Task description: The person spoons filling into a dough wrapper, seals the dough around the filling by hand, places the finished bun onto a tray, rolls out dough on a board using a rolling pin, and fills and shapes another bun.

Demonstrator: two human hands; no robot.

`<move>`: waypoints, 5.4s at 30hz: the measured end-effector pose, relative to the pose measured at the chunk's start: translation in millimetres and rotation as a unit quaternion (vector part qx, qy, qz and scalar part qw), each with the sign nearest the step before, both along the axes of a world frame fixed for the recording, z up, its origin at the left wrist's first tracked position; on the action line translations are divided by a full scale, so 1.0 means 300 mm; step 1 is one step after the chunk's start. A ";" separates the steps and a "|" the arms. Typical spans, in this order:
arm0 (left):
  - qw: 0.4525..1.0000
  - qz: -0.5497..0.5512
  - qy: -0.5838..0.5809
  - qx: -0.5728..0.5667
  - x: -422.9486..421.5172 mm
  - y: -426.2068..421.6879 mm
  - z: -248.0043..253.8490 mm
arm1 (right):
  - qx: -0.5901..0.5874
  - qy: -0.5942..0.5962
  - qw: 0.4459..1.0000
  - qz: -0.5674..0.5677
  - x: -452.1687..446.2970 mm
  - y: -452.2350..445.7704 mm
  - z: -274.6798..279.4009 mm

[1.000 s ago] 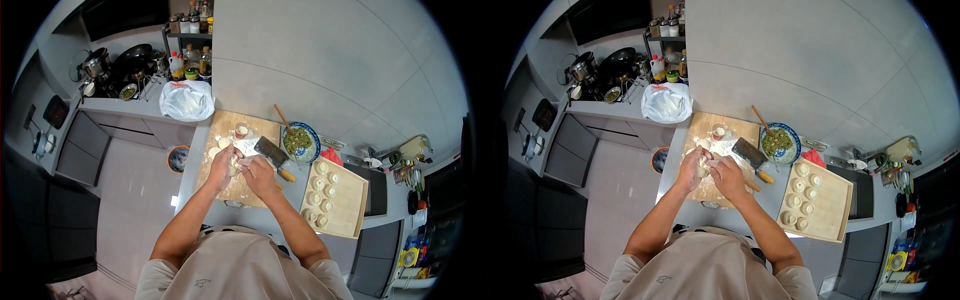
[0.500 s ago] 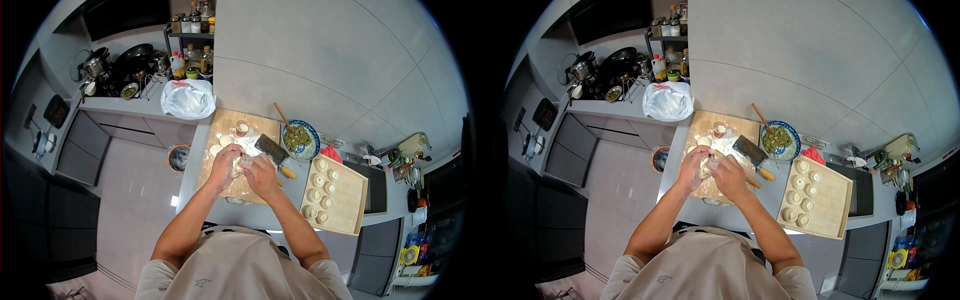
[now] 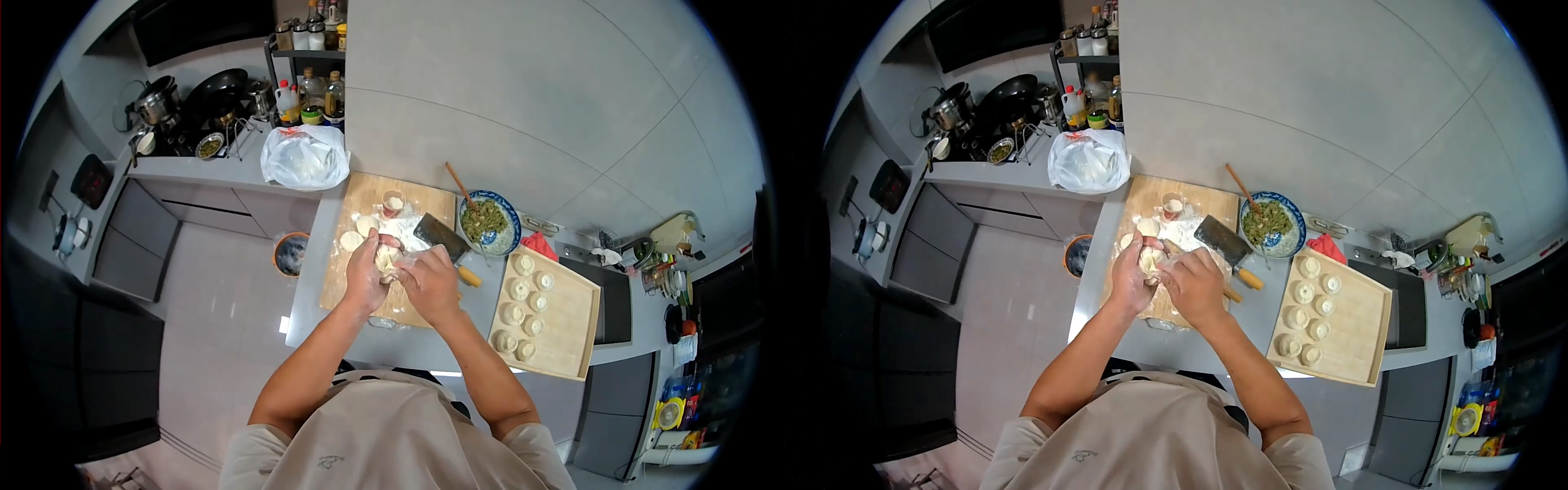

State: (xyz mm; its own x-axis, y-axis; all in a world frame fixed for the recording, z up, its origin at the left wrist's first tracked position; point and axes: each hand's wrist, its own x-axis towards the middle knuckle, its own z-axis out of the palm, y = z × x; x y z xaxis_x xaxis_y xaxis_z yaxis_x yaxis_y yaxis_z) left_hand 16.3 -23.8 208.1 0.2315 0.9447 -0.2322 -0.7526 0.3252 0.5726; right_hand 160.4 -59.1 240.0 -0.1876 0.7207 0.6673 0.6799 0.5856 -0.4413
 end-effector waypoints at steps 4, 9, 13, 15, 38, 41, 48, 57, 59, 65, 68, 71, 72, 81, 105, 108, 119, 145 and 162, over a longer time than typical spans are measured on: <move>0.997 0.002 0.071 0.030 0.007 0.004 -0.005 | 0.056 -0.030 0.998 0.017 0.019 0.005 -0.002; 0.988 -0.012 0.143 0.062 0.000 -0.002 -0.004 | 0.059 -0.019 0.998 0.006 0.023 0.004 0.028; 0.975 -0.063 0.181 0.110 -0.018 -0.004 0.072 | 0.059 -0.026 0.998 0.010 0.037 0.008 0.015; 0.997 -0.033 0.007 0.071 -0.013 -0.022 0.168 | 0.045 0.019 0.999 -0.013 0.014 -0.003 0.025; 0.995 -0.056 0.018 0.075 0.004 -0.001 0.067 | 0.114 -0.029 0.992 0.045 0.061 0.025 0.066; 0.993 -0.071 0.033 0.092 -0.003 0.009 0.062 | 0.127 -0.043 0.989 0.055 0.068 0.032 0.068; 0.994 -0.098 0.037 -0.014 -0.007 0.010 0.110 | 0.076 -0.114 0.986 0.092 0.119 0.046 0.137; 0.988 -0.141 0.061 -0.017 -0.008 0.037 0.086 | 0.037 -0.099 0.981 0.163 0.133 0.095 0.098; 0.988 -0.144 0.047 -0.019 -0.004 0.040 0.047 | 0.040 -0.099 0.980 0.170 0.136 0.098 0.074; 0.986 -0.094 -0.138 -0.006 -0.004 0.021 0.004 | 0.020 -0.061 0.998 0.019 0.076 -0.007 0.085; 0.992 -0.022 -0.122 0.002 0.005 0.011 -0.002 | 0.023 -0.049 0.999 -0.001 0.041 -0.031 0.044; 0.990 -0.023 -0.137 0.029 0.011 0.001 -0.010 | 0.049 -0.046 0.997 -0.025 0.012 -0.027 0.035; 0.988 -0.021 -0.147 0.038 0.013 0.000 -0.012 | 0.055 -0.033 0.997 -0.037 0.007 -0.022 0.030; 0.984 0.100 -0.032 0.142 0.078 -0.007 -0.049 | 0.050 0.006 0.994 -0.101 -0.050 -0.017 0.023; 0.995 -0.005 -0.093 0.027 0.076 0.004 0.041 | 0.085 -0.077 0.993 -0.022 0.039 -0.004 0.069; 0.996 0.014 -0.073 0.049 0.089 0.001 0.042 | 0.099 -0.093 0.990 -0.028 0.031 0.002 0.062; 0.990 0.077 -0.042 0.109 0.080 0.000 0.030 | 0.045 -0.014 0.994 -0.102 -0.019 -0.035 0.092; 0.991 -0.124 -0.035 -0.039 0.030 0.061 0.020 | -0.016 -0.128 0.989 0.073 0.081 0.058 0.125; 0.995 -0.042 -0.090 0.003 0.047 0.016 0.012 | 0.038 -0.074 0.995 -0.061 -0.006 -0.035 0.067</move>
